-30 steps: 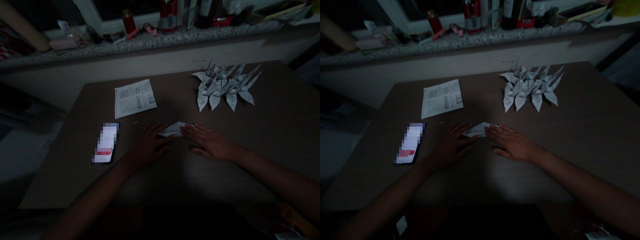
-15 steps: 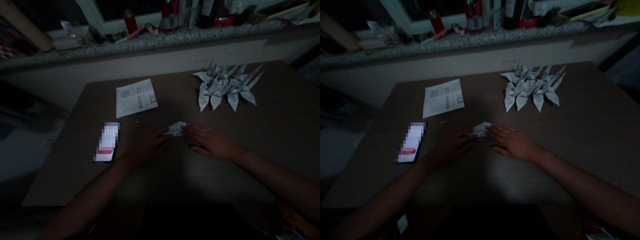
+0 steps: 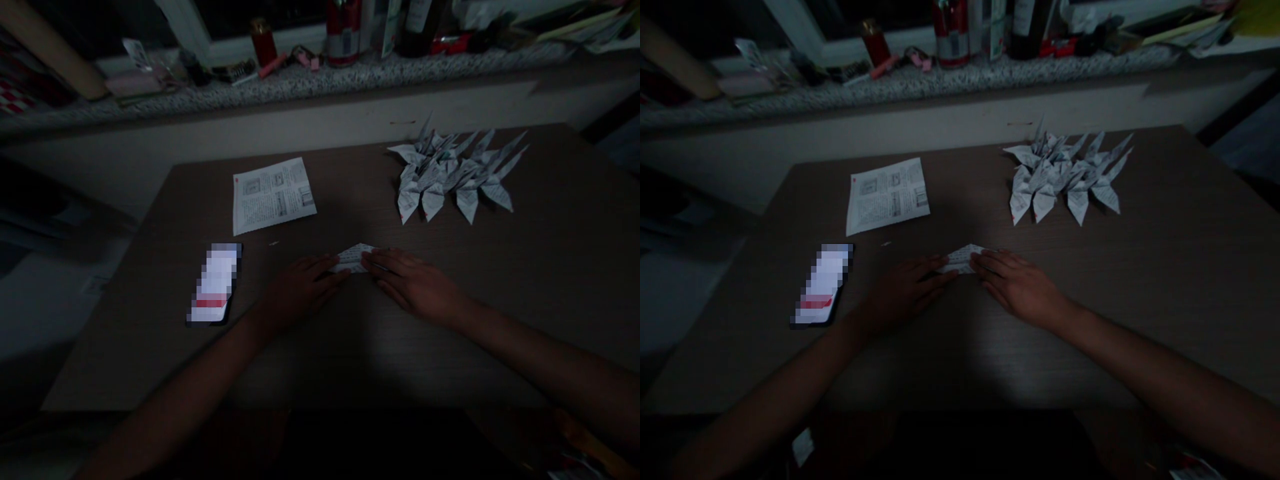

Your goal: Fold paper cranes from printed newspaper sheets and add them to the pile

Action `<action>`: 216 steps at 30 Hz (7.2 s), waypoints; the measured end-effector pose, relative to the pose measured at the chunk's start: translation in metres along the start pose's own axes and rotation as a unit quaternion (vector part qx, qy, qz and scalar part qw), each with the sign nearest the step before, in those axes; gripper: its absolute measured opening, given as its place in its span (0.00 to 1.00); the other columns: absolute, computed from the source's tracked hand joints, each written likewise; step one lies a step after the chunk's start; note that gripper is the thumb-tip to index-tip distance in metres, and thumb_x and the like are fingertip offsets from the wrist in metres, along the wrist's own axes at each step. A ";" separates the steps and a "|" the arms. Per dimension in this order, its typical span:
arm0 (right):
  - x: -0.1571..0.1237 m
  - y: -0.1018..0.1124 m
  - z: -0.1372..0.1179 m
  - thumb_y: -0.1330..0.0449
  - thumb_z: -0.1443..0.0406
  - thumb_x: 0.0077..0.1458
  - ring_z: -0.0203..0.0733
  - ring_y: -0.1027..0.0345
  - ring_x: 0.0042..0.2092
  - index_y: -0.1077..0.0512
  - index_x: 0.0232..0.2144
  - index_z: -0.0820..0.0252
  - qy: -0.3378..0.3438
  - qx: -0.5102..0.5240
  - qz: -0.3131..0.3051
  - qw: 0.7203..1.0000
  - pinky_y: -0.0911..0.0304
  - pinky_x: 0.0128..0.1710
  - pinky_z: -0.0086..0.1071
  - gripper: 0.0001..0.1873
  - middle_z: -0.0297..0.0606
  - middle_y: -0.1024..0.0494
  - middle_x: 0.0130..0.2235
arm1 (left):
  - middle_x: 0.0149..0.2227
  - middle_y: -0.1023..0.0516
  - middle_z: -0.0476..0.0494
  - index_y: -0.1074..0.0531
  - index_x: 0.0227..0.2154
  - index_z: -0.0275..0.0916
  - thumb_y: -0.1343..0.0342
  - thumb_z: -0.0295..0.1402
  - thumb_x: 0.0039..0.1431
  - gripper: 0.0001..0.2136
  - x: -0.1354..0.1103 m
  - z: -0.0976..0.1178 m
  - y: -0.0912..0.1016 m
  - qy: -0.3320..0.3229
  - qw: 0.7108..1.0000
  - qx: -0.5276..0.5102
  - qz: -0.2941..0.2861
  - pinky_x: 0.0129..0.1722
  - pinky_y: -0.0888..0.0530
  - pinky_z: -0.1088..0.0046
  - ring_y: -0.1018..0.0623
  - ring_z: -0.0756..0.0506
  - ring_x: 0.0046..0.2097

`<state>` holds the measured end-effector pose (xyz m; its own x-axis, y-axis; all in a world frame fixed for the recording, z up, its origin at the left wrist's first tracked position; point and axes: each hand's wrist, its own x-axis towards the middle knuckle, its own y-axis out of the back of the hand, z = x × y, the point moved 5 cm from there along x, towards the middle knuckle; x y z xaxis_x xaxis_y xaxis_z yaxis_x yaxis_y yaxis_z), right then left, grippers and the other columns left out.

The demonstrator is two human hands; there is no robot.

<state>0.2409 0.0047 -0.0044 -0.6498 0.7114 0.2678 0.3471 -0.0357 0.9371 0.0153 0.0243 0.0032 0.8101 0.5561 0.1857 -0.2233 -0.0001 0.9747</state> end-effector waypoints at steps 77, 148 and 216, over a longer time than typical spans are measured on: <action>0.038 -0.009 0.021 0.34 0.56 0.62 0.56 0.31 0.50 0.27 0.38 0.54 -0.126 0.095 0.056 0.986 0.41 0.45 0.44 0.10 0.44 0.24 0.50 | 0.60 0.24 0.36 0.29 0.60 0.34 0.54 0.35 0.77 0.17 0.003 0.013 0.005 0.011 1.000 -0.016 -0.021 0.61 0.27 0.57 0.24 0.39 0.60; 0.026 0.001 0.000 0.39 0.62 0.67 0.58 0.26 0.55 0.23 0.54 0.60 0.049 0.021 0.026 0.998 0.31 0.52 0.52 0.15 0.50 0.20 0.54 | 0.59 0.24 0.38 0.28 0.59 0.43 0.47 0.37 0.74 0.15 0.003 0.008 0.002 0.049 0.999 -0.008 0.015 0.54 0.25 0.56 0.23 0.38 0.57; 0.030 -0.007 -0.001 0.41 0.68 0.68 0.55 0.25 0.58 0.22 0.55 0.56 0.053 0.077 0.055 0.994 0.26 0.55 0.51 0.16 0.48 0.20 0.57 | 0.66 0.28 0.44 0.32 0.64 0.46 0.53 0.30 0.76 0.18 0.001 0.003 -0.007 0.032 0.997 -0.070 0.002 0.63 0.27 0.60 0.28 0.41 0.66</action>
<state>0.2185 0.0252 -0.0027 -0.6674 0.6308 0.3958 0.5140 0.0056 0.8578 0.0193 0.0219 -0.0035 0.7737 0.6084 0.1768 -0.3039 0.1115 0.9462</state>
